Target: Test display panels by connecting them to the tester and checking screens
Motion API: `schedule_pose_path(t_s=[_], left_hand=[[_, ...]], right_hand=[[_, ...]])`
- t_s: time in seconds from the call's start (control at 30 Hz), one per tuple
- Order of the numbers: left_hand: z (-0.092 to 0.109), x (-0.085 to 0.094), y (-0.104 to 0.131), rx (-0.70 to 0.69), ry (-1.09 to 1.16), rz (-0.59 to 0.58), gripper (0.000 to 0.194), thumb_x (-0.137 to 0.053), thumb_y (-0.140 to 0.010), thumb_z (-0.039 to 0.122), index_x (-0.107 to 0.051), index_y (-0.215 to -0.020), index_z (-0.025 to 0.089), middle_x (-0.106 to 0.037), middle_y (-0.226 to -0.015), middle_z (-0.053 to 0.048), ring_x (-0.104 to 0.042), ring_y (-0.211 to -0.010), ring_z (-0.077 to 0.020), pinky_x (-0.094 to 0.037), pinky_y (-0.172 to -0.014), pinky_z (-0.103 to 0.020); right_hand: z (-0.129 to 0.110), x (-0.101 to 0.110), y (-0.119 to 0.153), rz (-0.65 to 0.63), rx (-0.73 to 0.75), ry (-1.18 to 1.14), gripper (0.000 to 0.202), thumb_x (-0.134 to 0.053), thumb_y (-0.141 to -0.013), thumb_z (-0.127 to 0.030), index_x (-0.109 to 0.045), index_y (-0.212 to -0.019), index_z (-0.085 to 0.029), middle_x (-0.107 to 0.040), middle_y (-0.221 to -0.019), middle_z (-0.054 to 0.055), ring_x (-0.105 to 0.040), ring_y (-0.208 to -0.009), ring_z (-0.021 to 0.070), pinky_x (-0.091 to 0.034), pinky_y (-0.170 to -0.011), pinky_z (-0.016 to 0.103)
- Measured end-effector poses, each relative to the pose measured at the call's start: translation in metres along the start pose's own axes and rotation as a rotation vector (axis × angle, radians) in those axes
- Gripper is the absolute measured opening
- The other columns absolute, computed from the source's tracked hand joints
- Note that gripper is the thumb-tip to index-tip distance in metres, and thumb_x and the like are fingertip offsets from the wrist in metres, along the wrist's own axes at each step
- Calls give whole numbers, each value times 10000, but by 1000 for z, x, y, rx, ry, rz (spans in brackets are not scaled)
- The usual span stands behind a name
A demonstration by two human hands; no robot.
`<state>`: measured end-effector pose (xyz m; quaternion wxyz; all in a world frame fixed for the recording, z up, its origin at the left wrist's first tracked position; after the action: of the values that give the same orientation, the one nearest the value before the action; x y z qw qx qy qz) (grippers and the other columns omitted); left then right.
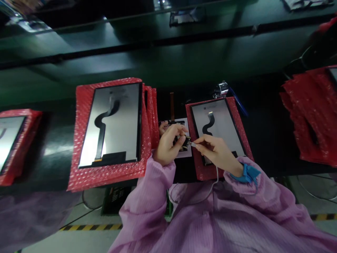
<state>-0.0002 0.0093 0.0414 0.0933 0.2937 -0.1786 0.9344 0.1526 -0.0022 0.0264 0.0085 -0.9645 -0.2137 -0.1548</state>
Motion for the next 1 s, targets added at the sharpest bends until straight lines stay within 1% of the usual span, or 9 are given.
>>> schedule_pose_path(t_s=[0.13, 0.27, 0.43, 0.63, 0.8, 1.0], left_hand=[[1, -1, 0, -21, -3, 1, 139, -480, -933, 207, -554, -1047, 239, -661, -854, 5, -650, -897, -197, -196, -1125, -548], [3, 0, 1, -47, -62, 23, 130, -502, -928, 197, -549, -1040, 243, -668, -842, 13, -653, -892, -196, -194, -1129, -551], [1, 1, 1, -30, -85, 54, 137, -517, -918, 201, -543, -1046, 244, -659, -826, 18, -656, -890, -199, -182, -1151, -579], [-1, 2, 1, -19, -76, 84, 108, -500, -905, 195, -531, -996, 244, -659, -819, 19, -650, -816, -188, -209, -1157, -589], [-1, 2, -1, 3, -83, 66, 44, -486, -910, 221, -522, -930, 237, -649, -821, 16, -643, -793, -181, -220, -1164, -586], [-2, 2, -2, -11, -66, 80, 67, -493, -912, 197, -547, -928, 233, -663, -853, 5, -644, -804, -181, -316, -1126, -534]], right_hand=[[-1, -2, 0, 16, 11, 12, 143, -576, -931, -255, -683, -951, -162, -648, -727, -11, -588, -609, 94, -440, -580, 225], [2, -4, -1, 50, -5, -9, 146, -581, -928, -273, -678, -950, -166, -637, -697, -15, -580, -579, 91, -437, -550, 222], [7, -9, 2, 117, -17, -128, 156, -588, -925, -289, -668, -966, -161, -648, -686, -10, -593, -565, 88, -465, -540, 209], [13, -18, 6, 222, -20, -275, 227, -612, -920, -373, -663, -976, -159, -671, -724, 18, -639, -580, 110, -536, -549, 226], [16, -22, 6, 258, -27, -281, 273, -623, -923, -432, -673, -980, -170, -678, -739, 27, -671, -628, 129, -578, -597, 249], [18, -23, 3, 275, -19, -329, 266, -633, -921, -425, -663, -971, -165, -676, -753, 21, -678, -636, 126, -575, -617, 242]])
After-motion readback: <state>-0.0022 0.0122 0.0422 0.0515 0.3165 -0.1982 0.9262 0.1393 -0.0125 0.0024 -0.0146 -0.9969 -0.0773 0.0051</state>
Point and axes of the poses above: each hand's wrist, its own y-axis away from the middle knuckle, its own x-axis out of the back of the hand, z = x × y, the point moved 8 cm from there along -y, towards the middle knuckle
